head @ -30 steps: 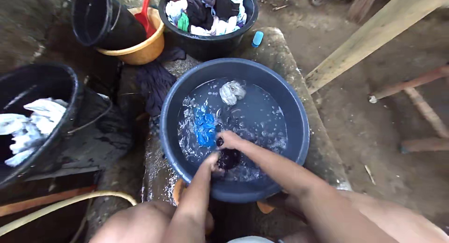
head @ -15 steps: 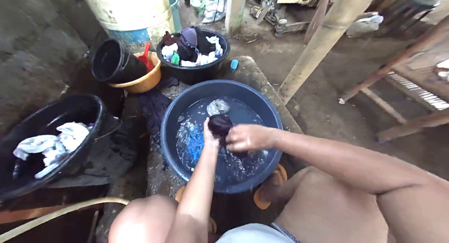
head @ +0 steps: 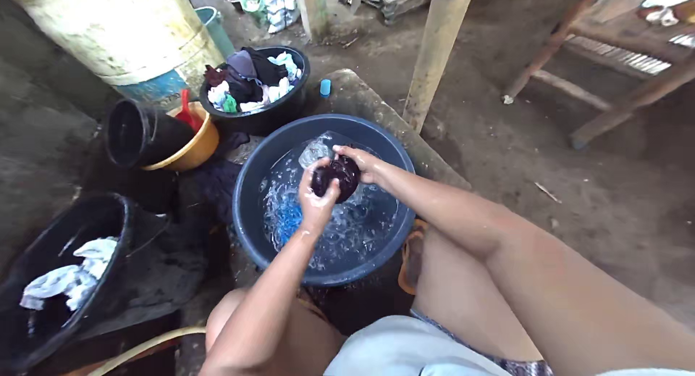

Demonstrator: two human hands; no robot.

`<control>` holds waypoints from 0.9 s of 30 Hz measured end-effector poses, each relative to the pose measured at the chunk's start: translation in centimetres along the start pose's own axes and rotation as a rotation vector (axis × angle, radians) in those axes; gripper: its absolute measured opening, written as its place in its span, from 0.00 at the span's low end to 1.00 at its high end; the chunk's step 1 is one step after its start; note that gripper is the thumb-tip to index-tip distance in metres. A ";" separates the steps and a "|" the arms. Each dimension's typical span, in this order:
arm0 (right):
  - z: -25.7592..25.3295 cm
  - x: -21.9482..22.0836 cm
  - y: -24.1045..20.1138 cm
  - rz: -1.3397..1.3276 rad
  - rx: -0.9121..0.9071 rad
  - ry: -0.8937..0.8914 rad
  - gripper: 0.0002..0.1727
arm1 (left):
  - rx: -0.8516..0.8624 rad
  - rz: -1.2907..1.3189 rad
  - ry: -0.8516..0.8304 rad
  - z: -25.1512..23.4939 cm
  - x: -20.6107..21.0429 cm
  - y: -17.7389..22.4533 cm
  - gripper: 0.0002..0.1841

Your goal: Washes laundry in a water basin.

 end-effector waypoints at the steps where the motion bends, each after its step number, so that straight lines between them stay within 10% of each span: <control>1: -0.1 -0.1 0.7 0.046 0.057 -0.023 0.17 | 0.082 -0.131 -0.030 0.9 1.1 0.2 0.23; 8: -0.2 0.9 2.6 0.666 0.200 -0.198 0.15 | 0.507 -0.739 -0.383 5.2 9.1 -0.1 0.10; 18: -0.9 1.3 12.4 1.421 0.397 -0.332 0.21 | 0.254 -0.851 -1.084 10.9 16.0 -4.3 0.12; 23: -1.8 -2.2 5.3 0.914 0.191 -0.047 0.21 | -0.167 -0.616 -0.547 2.9 8.1 -3.6 0.16; 27: -0.9 -3.0 -0.1 0.388 0.078 0.058 0.29 | -0.591 0.078 0.094 0.1 -2.6 -9.4 0.34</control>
Point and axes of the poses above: each hand's wrist, its own z-axis away from the middle knuckle, its own x-axis out of the palm, y = z × x, the point moved 8 cm from there along -z, towards the middle knuckle, and after that the axes turned 6 degrees about -y, right-handed, at the moved point
